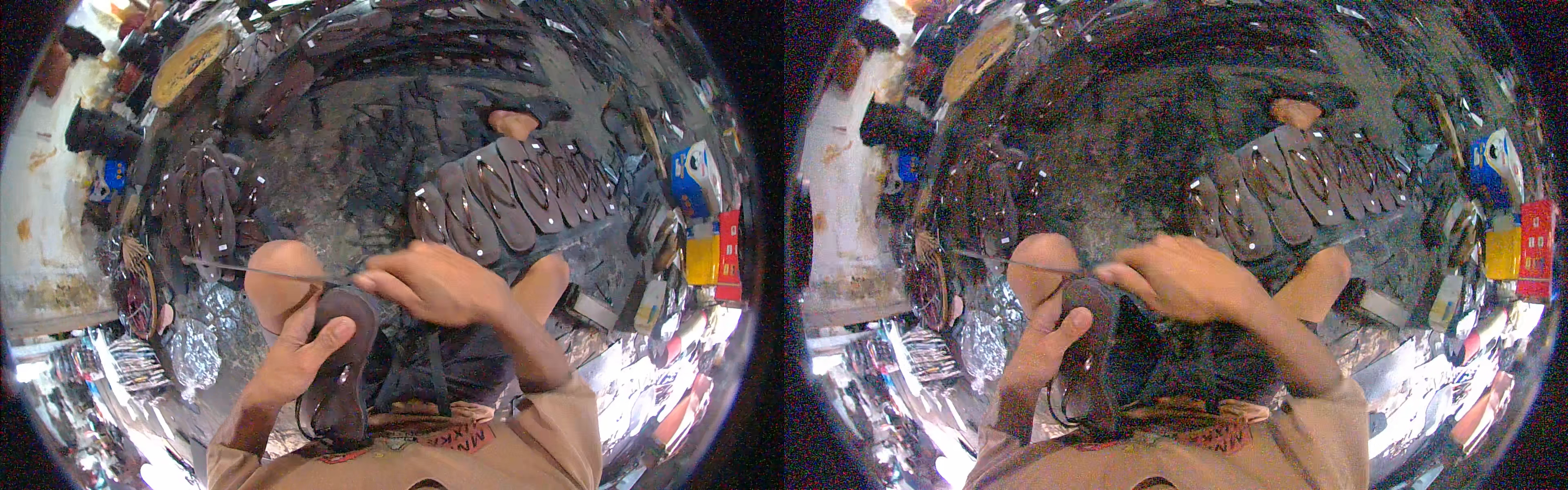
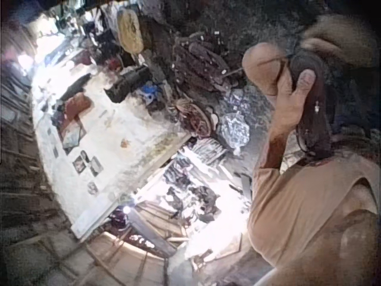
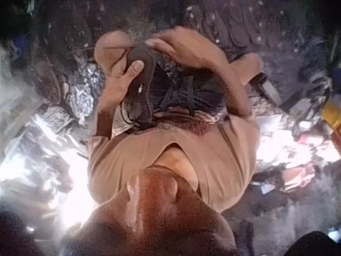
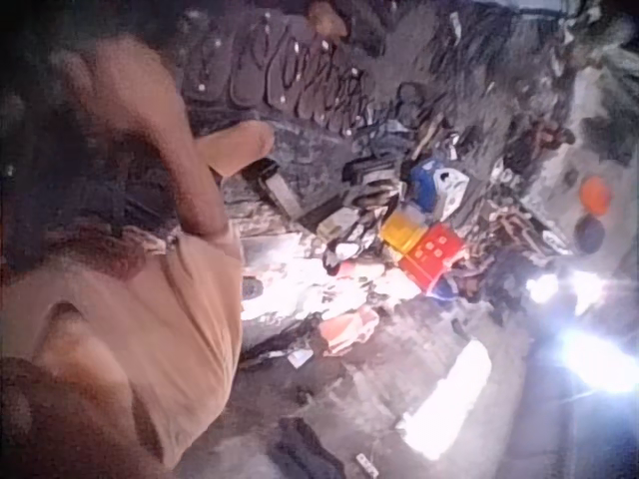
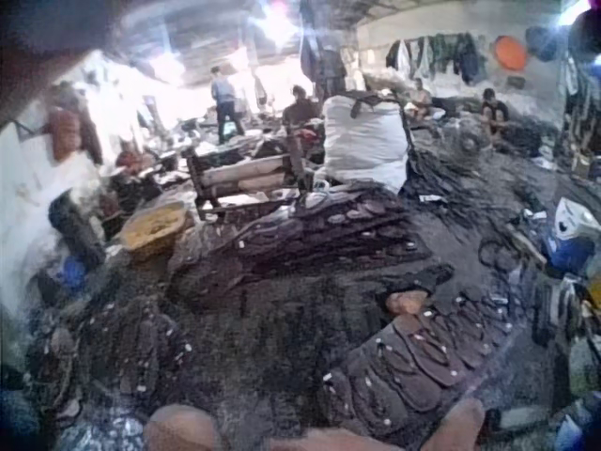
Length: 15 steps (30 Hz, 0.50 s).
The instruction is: The person sits on the floor and repeatedly uses a knife to cut and trim the straps of brown flip-flops. They handle each sandal individually, cutting the strap material and placing the finished items on a nearby pile.
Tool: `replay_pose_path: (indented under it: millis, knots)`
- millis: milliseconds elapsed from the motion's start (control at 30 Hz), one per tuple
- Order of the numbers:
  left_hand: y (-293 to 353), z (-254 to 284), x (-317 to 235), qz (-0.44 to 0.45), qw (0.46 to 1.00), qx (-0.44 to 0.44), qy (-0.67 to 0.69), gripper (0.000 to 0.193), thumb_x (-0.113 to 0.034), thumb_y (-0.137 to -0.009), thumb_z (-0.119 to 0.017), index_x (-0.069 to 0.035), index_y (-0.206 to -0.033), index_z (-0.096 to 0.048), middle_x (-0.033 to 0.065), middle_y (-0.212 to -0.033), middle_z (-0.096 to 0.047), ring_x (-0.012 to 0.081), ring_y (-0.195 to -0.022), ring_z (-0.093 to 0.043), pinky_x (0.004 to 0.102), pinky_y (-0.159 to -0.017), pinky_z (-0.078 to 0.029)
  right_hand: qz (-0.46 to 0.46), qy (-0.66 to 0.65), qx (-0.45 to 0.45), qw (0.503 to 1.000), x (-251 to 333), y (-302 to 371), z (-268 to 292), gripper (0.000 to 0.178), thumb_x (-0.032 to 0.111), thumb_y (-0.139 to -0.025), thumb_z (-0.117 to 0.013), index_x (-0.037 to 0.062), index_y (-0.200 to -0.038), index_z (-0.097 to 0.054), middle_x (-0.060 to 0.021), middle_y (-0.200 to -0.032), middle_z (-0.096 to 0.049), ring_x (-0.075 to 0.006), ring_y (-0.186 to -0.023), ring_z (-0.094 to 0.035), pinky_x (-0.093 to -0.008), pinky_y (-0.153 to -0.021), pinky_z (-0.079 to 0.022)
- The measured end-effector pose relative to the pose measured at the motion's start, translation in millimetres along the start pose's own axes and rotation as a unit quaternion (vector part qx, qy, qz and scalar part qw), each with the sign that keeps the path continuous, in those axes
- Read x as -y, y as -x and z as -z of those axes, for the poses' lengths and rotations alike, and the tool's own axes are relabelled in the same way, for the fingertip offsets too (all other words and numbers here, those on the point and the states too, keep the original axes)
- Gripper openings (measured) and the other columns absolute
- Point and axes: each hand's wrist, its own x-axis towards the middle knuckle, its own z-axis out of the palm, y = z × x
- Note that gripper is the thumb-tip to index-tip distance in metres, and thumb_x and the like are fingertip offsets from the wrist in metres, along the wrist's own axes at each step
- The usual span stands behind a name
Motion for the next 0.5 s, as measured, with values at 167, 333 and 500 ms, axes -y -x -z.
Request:
replay_pose_path:
  millis: [167, 333, 500]
  knots:
    - [-12, 31, -48, -0.284, 0.915, -0.048, 0.284, 0.032, -0.026, -0.099, -0.064, -0.004, -0.123, -0.061, 0.0132, -0.12, -0.068, 0.027, -0.104, -0.066, 0.0346, -0.09, -0.054, 0.074, -0.079, -0.334, 0.936, -47, -5, 10, 0.037, 0.033, -0.107, -0.044, 0.0015, -0.1, -0.062, -0.0106, -0.067, -0.053, -0.0273, -0.063, -0.054, -0.0382, -0.06, -0.044]
    - [-33, 5, -10, -0.077, 0.9, -0.122, 0.41, 0.049, -0.027, -0.094, -0.073, -0.002, -0.133, -0.057, 0.0181, -0.125, -0.063, 0.0284, -0.108, -0.065, 0.0373, -0.092, -0.056, -0.038, -0.198, -0.474, 0.857, -38, 81, -42, 0.04, 0.038, -0.109, -0.038, 0.0049, -0.114, -0.06, 0.0013, -0.07, -0.054, -0.0081, -0.054, -0.046, -0.0225, -0.05, -0.038]
    - [-25, -45, -24, -0.034, 0.768, -0.054, 0.637, 0.025, -0.024, -0.099, -0.067, -0.012, -0.121, -0.062, 0.0026, -0.114, -0.072, 0.0188, -0.097, -0.071, 0.0345, -0.082, -0.061, -0.064, -0.114, -0.382, 0.915, -22, 139, -135, 0.029, 0.029, -0.098, -0.059, 0.0061, -0.114, -0.065, -0.013, -0.069, -0.059, -0.0237, -0.058, -0.06, -0.0367, -0.056, -0.048]
